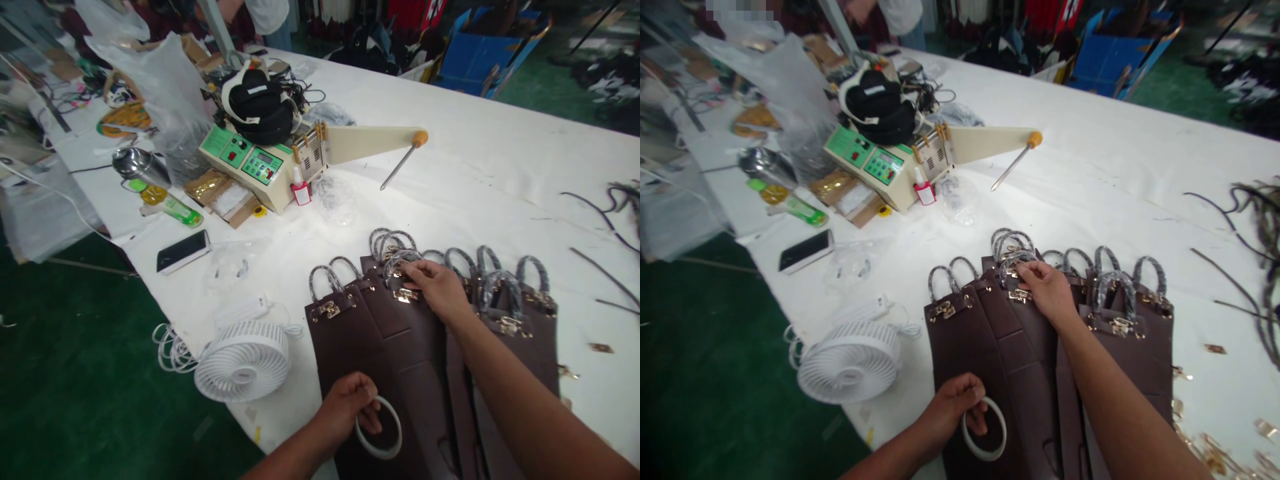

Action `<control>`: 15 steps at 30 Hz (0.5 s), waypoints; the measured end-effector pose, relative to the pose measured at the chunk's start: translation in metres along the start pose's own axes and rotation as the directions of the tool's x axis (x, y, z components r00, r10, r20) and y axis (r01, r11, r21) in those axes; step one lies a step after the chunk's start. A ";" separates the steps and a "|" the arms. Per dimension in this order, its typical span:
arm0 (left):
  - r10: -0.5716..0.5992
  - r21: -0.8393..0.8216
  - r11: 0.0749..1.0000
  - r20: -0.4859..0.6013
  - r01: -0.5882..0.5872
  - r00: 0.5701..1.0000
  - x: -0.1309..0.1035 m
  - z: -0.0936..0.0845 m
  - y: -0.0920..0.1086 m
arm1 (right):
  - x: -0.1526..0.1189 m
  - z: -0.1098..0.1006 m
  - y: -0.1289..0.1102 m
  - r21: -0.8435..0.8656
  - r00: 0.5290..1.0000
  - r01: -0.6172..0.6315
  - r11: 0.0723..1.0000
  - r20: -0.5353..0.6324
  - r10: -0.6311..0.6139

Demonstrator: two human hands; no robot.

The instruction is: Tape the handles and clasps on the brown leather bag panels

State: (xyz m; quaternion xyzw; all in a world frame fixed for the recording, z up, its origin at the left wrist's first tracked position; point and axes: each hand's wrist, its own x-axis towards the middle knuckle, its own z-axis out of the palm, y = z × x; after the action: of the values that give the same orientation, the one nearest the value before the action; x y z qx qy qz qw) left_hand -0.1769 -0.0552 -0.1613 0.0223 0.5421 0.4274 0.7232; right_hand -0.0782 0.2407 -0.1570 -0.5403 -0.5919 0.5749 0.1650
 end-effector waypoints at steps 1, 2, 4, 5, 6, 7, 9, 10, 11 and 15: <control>0.005 0.002 1.000 0.004 -0.005 1.000 0.001 0.000 -0.001 | -0.003 -0.002 -0.001 -0.028 1.000 -0.016 0.999 -0.024 0.015; 0.008 0.006 1.000 0.009 -0.008 1.000 0.002 -0.001 -0.002 | -0.006 -0.004 -0.002 -0.062 0.999 -0.031 0.998 -0.030 0.030; 0.010 0.010 1.000 0.018 -0.011 1.000 0.003 -0.001 -0.003 | -0.011 -0.008 -0.004 -0.116 0.998 -0.060 0.991 0.013 0.062; 0.010 0.010 1.000 0.021 -0.010 1.000 0.003 -0.002 -0.003 | -0.013 -0.008 -0.005 -0.140 0.996 -0.073 0.988 0.040 0.079; 0.008 0.010 1.000 0.026 -0.008 1.000 0.003 -0.002 -0.003 | -0.013 -0.008 -0.006 -0.162 0.994 -0.079 0.984 0.060 0.090; 0.006 0.009 1.000 0.028 -0.006 1.000 0.003 -0.002 -0.003 | -0.013 -0.008 -0.006 -0.185 0.993 -0.078 0.980 0.074 0.093; 0.004 0.006 1.000 0.027 -0.004 1.000 0.004 -0.003 -0.003 | -0.009 -0.005 -0.006 -0.246 0.994 -0.038 0.968 0.093 0.063; 0.002 0.005 1.000 0.025 -0.002 1.000 0.004 -0.002 -0.003 | -0.006 -0.003 -0.005 -0.276 0.994 -0.004 0.961 0.103 0.034; 0.001 0.002 1.000 0.024 -0.001 1.000 0.004 -0.002 -0.003 | -0.003 -0.001 -0.005 -0.301 0.994 0.028 0.953 0.109 0.005; 0.005 -0.011 1.000 0.030 -0.005 1.000 0.005 -0.001 -0.005 | 0.011 0.008 -0.005 -0.446 0.996 0.068 0.892 0.085 -0.033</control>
State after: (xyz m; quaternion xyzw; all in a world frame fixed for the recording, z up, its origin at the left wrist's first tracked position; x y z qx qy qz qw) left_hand -0.1747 -0.0558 -0.1683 0.0261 0.5286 0.4320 0.7303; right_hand -0.0906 0.2465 -0.1598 -0.5262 -0.7281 0.4384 0.0287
